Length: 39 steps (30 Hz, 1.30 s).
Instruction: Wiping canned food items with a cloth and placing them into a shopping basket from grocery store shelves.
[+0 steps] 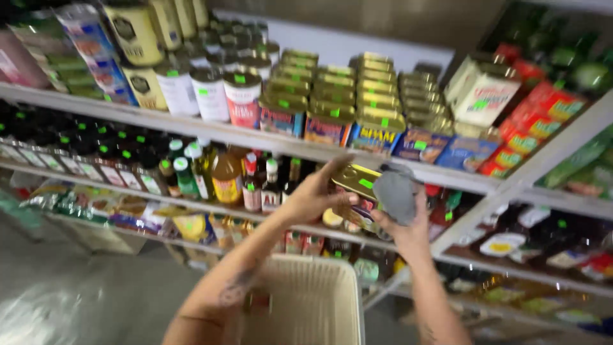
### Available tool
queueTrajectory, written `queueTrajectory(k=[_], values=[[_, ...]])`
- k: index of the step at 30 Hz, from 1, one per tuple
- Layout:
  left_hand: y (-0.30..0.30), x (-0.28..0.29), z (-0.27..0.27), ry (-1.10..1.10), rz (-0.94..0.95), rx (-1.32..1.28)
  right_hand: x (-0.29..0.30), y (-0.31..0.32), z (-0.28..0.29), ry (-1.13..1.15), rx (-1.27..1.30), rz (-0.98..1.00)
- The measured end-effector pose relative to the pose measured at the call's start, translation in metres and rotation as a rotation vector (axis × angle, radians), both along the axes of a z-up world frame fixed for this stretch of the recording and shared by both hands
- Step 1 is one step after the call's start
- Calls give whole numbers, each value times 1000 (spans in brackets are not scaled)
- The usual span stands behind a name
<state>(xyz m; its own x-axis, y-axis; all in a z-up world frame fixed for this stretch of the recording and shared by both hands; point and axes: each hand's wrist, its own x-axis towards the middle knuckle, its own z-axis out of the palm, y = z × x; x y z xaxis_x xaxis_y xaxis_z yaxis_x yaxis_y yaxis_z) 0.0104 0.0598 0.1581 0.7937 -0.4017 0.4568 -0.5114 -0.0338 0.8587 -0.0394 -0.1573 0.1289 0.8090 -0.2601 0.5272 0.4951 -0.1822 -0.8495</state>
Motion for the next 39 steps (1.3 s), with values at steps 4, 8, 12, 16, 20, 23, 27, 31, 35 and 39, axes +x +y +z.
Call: queueTrajectory(k=[4,8,12,16,20,23,27,31,35,39], values=[[3,51,72,-324,140,252,34,-20,95,-28,-531,3],[-5,129,133,-560,318,302,107,-26,176,-92,-923,-126],[-4,205,169,-623,348,152,180,-21,223,-237,-889,-5],[-11,283,184,-454,419,327,265,-25,238,-200,-996,-88],[-20,412,151,-579,475,525,349,-29,229,-126,-1080,-118],[-35,392,177,-322,638,837,438,-42,190,-99,-1119,-156],[-22,448,155,-213,692,886,499,-41,163,-104,-1088,-93],[-11,430,130,-602,839,794,507,-34,154,29,-1072,-38],[3,395,129,-624,773,1033,476,-21,155,184,-1058,98],[3,425,102,-474,754,980,494,-25,142,248,-1101,112]])
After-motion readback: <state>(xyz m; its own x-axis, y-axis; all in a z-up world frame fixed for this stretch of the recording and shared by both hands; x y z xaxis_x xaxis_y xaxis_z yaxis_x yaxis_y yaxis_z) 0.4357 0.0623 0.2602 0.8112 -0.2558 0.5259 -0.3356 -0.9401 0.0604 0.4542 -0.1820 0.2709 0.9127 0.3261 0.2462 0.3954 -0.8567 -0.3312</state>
